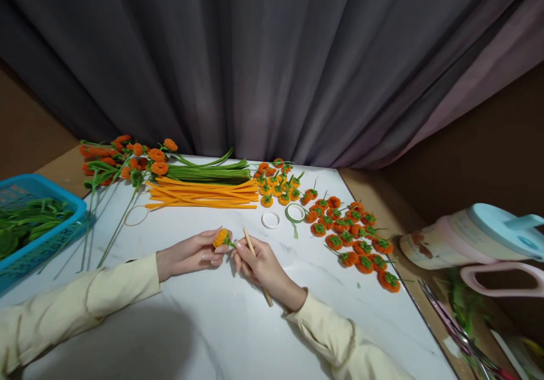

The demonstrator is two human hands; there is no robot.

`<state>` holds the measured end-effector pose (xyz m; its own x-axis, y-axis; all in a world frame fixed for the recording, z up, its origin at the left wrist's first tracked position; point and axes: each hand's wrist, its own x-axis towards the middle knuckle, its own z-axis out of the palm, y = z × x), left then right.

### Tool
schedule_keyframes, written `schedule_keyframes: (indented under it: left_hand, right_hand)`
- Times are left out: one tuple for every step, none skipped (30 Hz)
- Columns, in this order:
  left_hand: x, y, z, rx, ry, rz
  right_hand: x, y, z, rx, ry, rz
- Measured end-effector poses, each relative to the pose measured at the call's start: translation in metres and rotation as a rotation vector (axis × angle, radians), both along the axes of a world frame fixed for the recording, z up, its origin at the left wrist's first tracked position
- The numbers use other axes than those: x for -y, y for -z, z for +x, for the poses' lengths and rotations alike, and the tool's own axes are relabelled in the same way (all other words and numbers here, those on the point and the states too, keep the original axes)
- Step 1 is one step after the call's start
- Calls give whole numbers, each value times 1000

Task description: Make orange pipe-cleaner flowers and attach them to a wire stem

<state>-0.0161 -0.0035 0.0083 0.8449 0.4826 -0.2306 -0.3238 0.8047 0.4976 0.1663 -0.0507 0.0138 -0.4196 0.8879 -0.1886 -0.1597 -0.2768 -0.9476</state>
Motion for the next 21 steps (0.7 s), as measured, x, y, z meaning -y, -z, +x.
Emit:
schedule_keyframes:
  left_hand:
    - [0,-1,0,-7,11,7]
    - [1,-1,0,-15,23,17]
    - [1,-1,-1,-21,35,28]
    - [1,-1,-1,-23,46,39]
    - [2,0,-1,-20,54,51]
    - [2,0,-1,-17,60,63]
    - [2,1,-2,-15,63,74]
    - [2,1,-2,-18,65,84]
    - [2,2,-2,-26,64,94]
    - [2,2,-2,-38,61,101]
    - [2,2,-2,-51,57,105]
    - [2,2,-2,-61,50,105]
    - [1,1,-2,-67,40,102]
    - [1,0,-2,-69,29,96]
    - [0,0,-2,-69,19,91]
    - [0,-1,-2,-67,10,86]
    - [-1,-2,-2,-66,6,81]
    - [-1,-3,-3,-65,7,77]
    - [-1,-3,-3,-63,13,74]
    - [-1,-3,-3,-60,21,69]
    - [-1,-3,-3,-56,33,63]
  right_hand:
    - [0,-1,0,-4,-4,-10]
    - [0,-2,-1,-10,-7,-23]
    - [0,-2,-1,-21,-11,-34]
    - [0,-3,-1,-34,-19,-40]
    - [-1,-2,-1,-48,-30,-42]
    - [-1,-2,-1,-59,-44,-43]
    - [-1,-1,0,-65,-59,-45]
    - [-1,-1,1,-68,-76,-49]
    - [-2,1,2,-68,-95,-53]
    - [-2,2,3,-65,-114,-57]
    - [-2,3,5,-63,-130,-58]
    - [-3,4,6,-65,-142,-56]
    - [-3,4,7,-72,-150,-53]
    - [-3,4,8,-82,-156,-50]
    - [-3,4,8,-93,-158,-49]
    - [-3,3,9,-103,-158,-48]
    - [-3,2,9,-107,-157,-47]
    - [-3,1,9,-107,-152,-46]
    - [-3,0,9,-103,-144,-43]
    - [-3,-1,8,-100,-135,-41]
    - [-4,-1,8,-98,-127,-39]
